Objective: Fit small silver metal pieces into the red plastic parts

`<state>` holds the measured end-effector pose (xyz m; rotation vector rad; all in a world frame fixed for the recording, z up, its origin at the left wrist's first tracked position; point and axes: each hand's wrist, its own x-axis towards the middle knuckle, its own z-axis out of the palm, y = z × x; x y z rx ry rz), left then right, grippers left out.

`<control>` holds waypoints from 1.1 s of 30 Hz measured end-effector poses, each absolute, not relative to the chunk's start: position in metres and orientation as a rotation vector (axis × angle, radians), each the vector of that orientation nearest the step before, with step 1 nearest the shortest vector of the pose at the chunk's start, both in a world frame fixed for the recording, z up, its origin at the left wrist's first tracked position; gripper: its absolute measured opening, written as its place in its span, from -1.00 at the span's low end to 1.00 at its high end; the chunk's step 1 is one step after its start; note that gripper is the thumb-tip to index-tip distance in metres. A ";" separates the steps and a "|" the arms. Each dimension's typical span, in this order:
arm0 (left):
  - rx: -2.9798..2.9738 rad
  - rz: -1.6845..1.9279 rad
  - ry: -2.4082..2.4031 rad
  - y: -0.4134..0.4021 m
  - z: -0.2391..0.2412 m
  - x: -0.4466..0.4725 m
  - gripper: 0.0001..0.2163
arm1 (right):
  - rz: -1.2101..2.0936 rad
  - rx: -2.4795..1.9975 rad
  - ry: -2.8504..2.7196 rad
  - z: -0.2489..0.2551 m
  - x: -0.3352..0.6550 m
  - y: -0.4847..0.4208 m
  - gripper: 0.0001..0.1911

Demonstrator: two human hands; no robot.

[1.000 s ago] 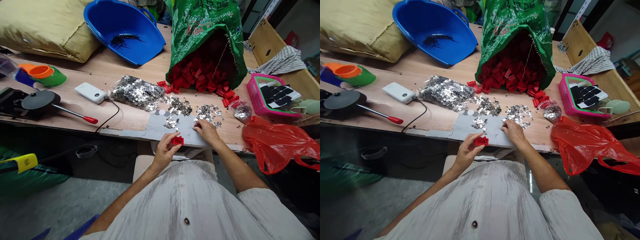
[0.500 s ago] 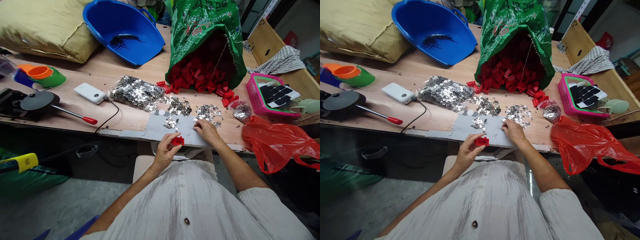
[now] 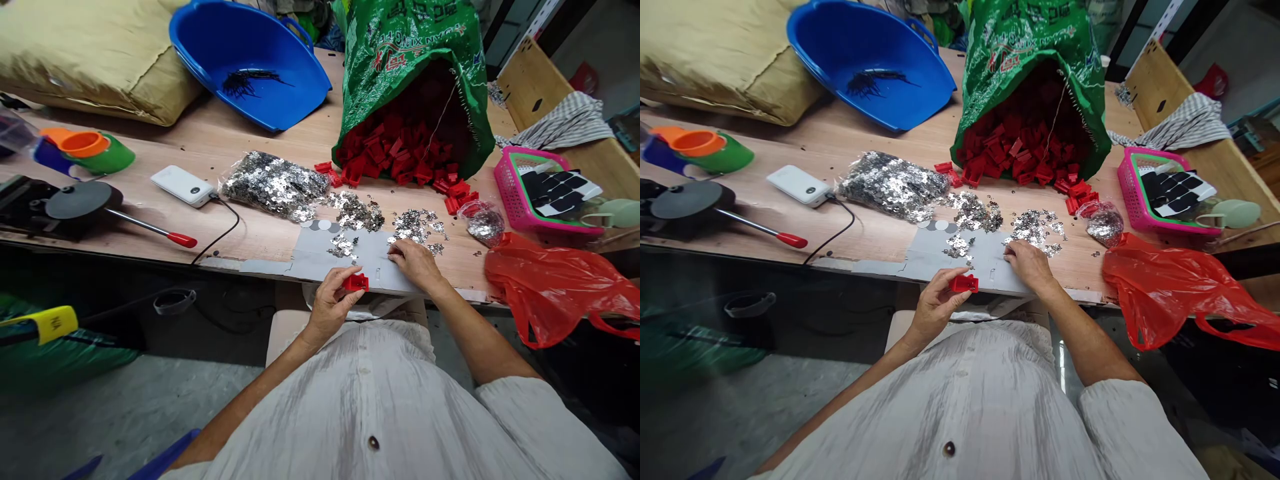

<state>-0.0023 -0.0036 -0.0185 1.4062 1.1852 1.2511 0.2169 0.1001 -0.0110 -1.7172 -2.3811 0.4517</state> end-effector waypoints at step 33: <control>1.442 1.358 1.277 0.003 -0.020 0.008 -0.66 | 1.138 -1.347 -1.733 -0.003 0.209 0.092 -0.81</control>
